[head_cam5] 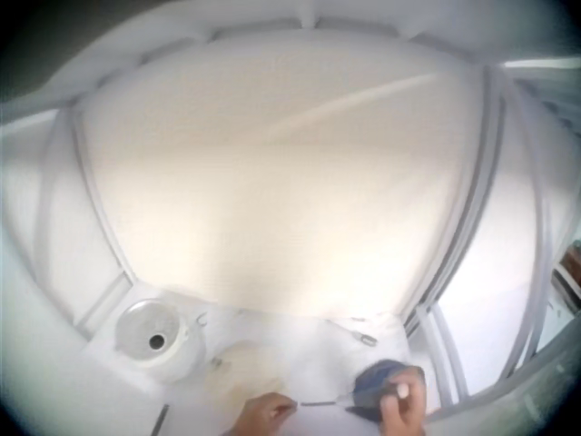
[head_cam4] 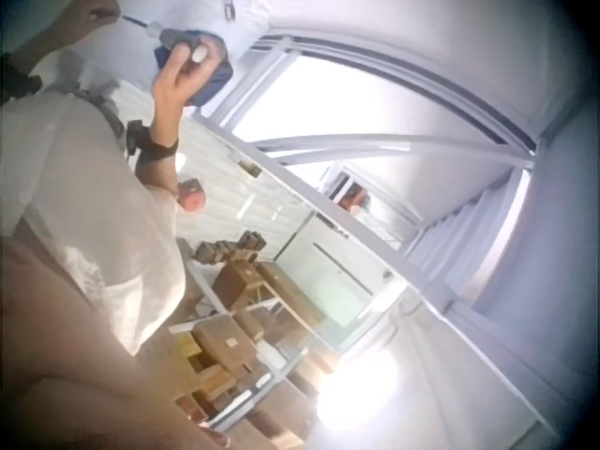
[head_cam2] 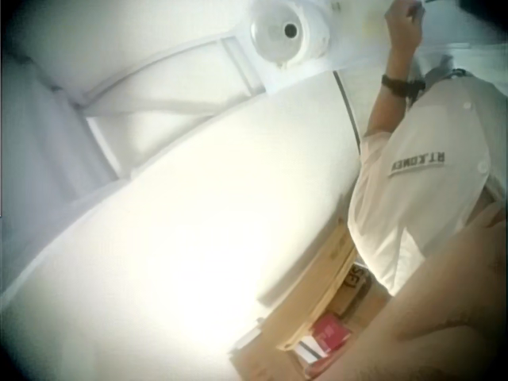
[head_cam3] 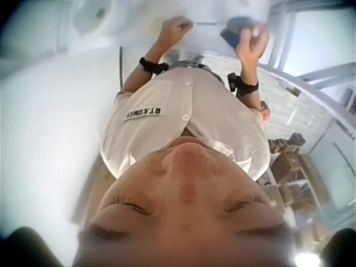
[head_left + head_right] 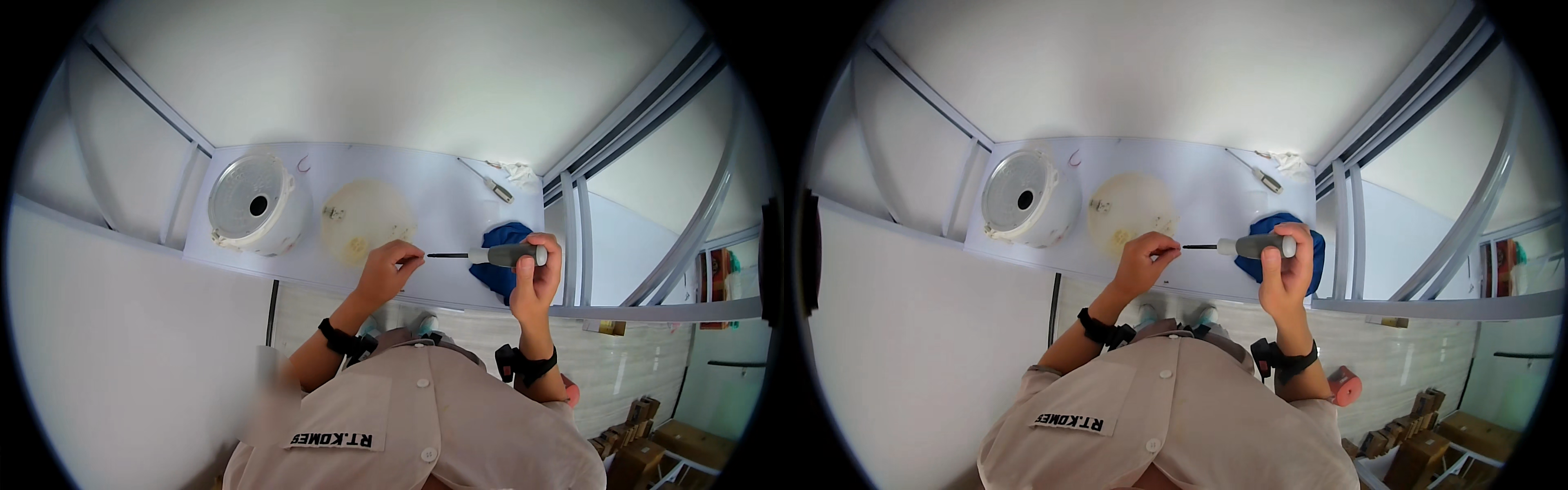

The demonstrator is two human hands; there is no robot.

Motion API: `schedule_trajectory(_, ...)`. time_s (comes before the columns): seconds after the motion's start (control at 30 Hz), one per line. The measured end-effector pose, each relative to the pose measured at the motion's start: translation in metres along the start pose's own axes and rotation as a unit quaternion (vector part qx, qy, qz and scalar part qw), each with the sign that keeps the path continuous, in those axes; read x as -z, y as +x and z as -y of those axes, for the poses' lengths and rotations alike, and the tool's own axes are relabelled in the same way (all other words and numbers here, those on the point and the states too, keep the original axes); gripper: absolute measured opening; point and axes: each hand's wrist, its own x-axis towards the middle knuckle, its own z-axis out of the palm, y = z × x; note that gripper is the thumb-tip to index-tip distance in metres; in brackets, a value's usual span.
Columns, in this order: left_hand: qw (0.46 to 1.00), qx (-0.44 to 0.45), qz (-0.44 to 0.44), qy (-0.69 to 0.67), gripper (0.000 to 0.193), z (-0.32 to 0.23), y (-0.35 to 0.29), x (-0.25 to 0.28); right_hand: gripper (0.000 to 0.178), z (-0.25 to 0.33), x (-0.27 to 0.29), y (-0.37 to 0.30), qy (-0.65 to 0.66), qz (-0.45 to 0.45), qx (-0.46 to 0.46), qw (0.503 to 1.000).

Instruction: The person assembles a white plastic appliance component on a workbench. They use a screwdriver to tighten screws into a circular white plastic part, then place a larger white plastic cover over the assembly to complete the unit.

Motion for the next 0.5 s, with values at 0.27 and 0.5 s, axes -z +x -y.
schedule_trajectory(0.27,0.999,-0.005,-0.039,-0.026,0.013,0.003,-0.019,0.031,0.031,0.006,-0.030,-0.005,0.028,-0.003,-0.002,1.000)
schedule_trajectory(0.5,0.997,-0.046,-0.056,0.007,0.015,0.005,-0.032,0.052,0.030,0.013,-0.057,-0.005,0.068,0.026,-0.027,0.997)
